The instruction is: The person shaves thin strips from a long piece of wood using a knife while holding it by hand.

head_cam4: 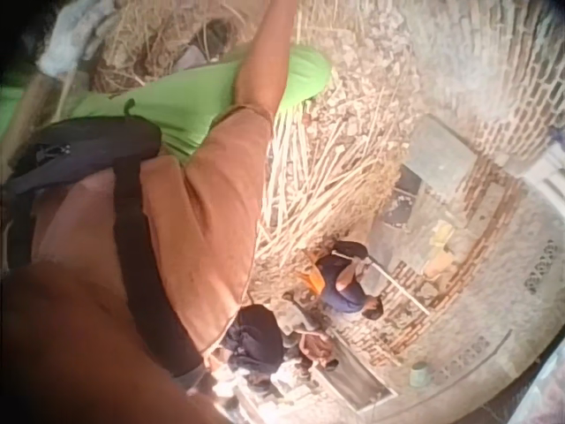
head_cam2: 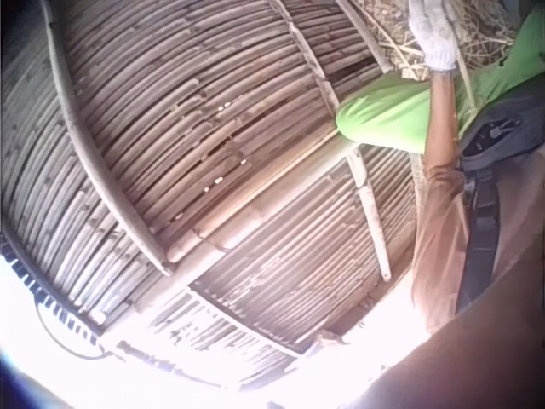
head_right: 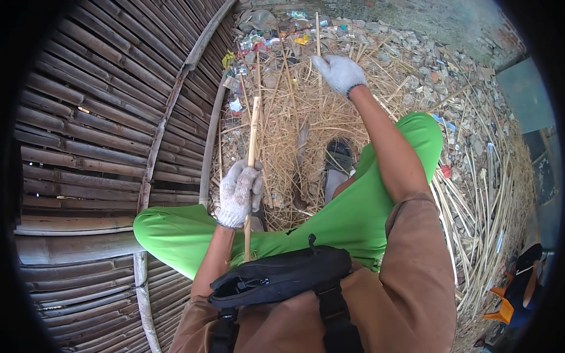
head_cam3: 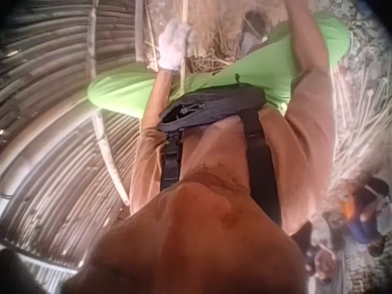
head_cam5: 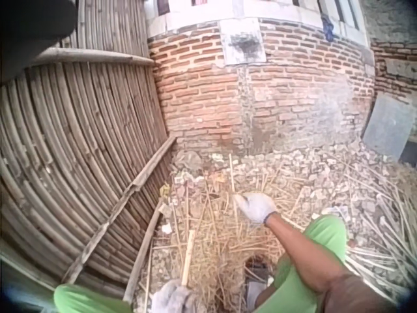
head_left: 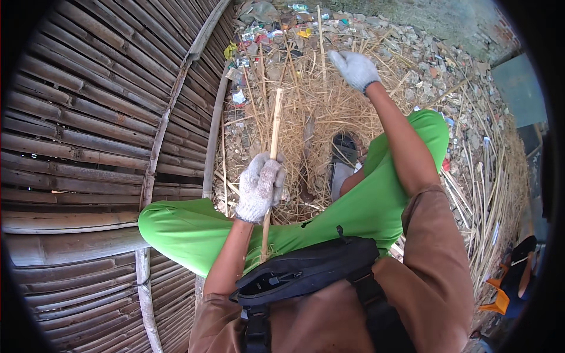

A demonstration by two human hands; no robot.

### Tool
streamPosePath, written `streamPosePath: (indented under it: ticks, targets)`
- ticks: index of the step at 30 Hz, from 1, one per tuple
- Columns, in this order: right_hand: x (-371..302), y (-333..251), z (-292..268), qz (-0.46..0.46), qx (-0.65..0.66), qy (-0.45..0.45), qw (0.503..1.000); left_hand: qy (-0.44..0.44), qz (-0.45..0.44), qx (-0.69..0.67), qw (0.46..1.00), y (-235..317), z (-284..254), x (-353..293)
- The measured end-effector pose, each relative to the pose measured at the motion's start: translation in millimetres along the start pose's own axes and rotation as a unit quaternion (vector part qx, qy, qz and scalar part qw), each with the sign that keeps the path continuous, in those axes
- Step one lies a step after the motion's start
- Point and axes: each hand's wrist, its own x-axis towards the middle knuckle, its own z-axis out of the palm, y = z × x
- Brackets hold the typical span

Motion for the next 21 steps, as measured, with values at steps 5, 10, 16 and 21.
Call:
streamPosePath:
  ticks: [5,10,16,21]
  targets:
    - [-51,-71,14,-0.125,0.077,-0.043,0.988,-0.007,-0.007,-0.095,0.995,-19,-17,19]
    - [-89,-112,30,-0.201,0.065,-0.156,0.965,-0.005,-0.047,-0.096,0.994,-17,-14,23]
    - [-87,-118,25,-0.197,-0.026,-0.226,0.954,0.029,-0.014,0.064,0.997,-18,-6,23]
    - [-68,-95,40,-0.172,-0.025,-0.142,0.974,0.047,0.017,0.106,0.993,-18,-8,23]
